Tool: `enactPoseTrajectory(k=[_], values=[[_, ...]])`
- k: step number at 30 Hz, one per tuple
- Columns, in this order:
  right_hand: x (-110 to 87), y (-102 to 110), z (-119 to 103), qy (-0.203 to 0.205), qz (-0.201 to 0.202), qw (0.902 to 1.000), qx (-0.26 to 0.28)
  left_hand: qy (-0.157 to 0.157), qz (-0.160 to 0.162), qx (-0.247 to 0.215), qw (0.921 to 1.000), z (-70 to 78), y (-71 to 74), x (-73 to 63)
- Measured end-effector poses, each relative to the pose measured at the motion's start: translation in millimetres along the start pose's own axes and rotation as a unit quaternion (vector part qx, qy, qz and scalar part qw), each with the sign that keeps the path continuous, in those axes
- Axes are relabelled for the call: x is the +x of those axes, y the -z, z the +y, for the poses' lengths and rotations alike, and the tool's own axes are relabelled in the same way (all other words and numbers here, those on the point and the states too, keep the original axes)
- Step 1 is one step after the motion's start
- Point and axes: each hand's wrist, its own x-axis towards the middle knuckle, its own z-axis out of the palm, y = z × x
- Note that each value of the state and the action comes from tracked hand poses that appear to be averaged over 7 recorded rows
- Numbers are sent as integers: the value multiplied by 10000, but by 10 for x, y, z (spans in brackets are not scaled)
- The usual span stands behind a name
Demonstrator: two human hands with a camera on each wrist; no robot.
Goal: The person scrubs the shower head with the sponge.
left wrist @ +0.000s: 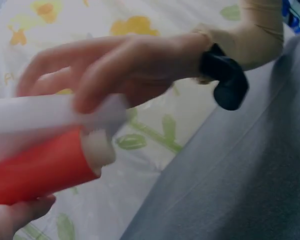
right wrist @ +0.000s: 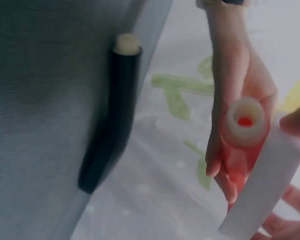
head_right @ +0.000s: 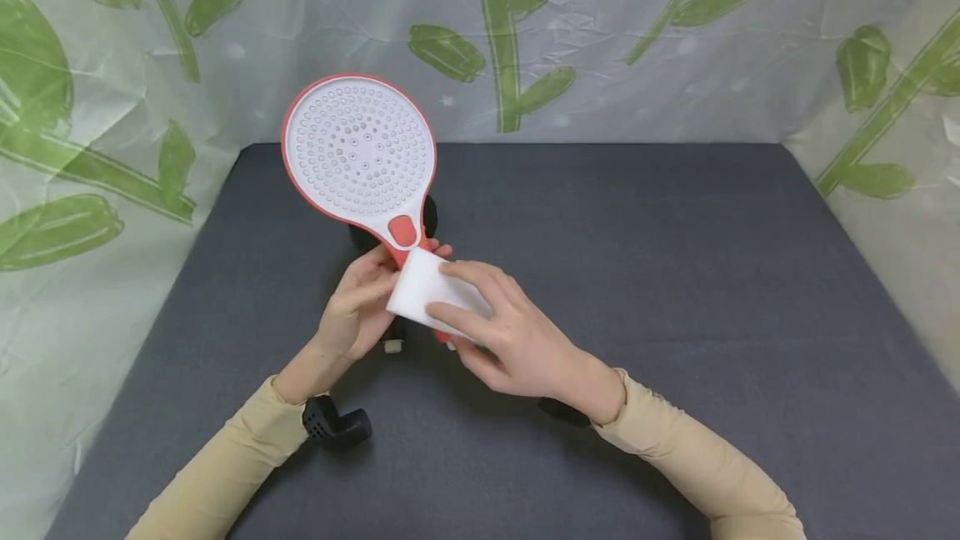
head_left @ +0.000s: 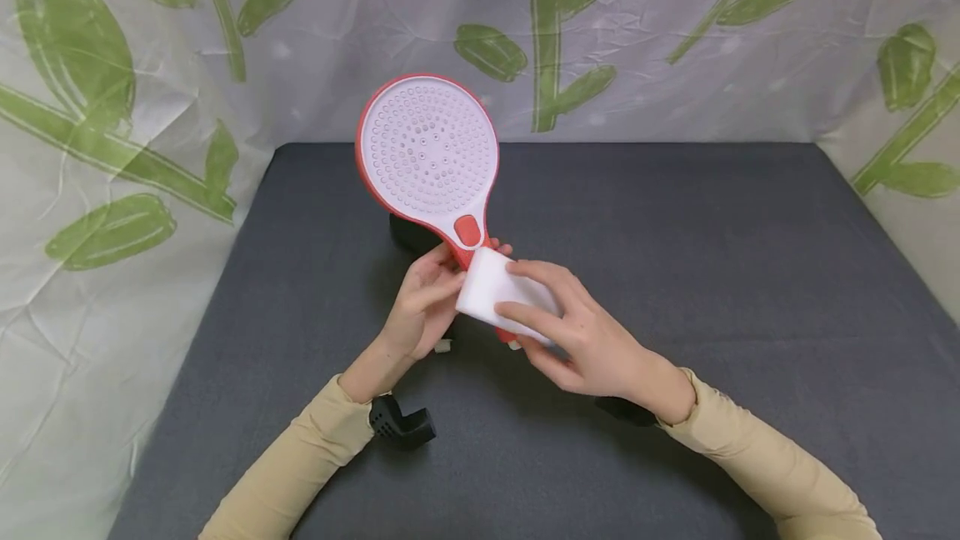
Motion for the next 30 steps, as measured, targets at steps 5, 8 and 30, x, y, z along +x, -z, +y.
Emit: enactPoseTrajectory(k=[5, 8, 30], values=[[-114, 28, -48, 671, -327, 9968, -280, 67, 385, 192, 9991, 43, 9, 46], [-153, 28, -31, 798, -348, 9960, -212, 255, 616, 342, 9972, 40, -2, 50], [-18, -91, -19, -363, 423, 9930, 1045, 197, 339, 702, 9968, 16, 30, -1]])
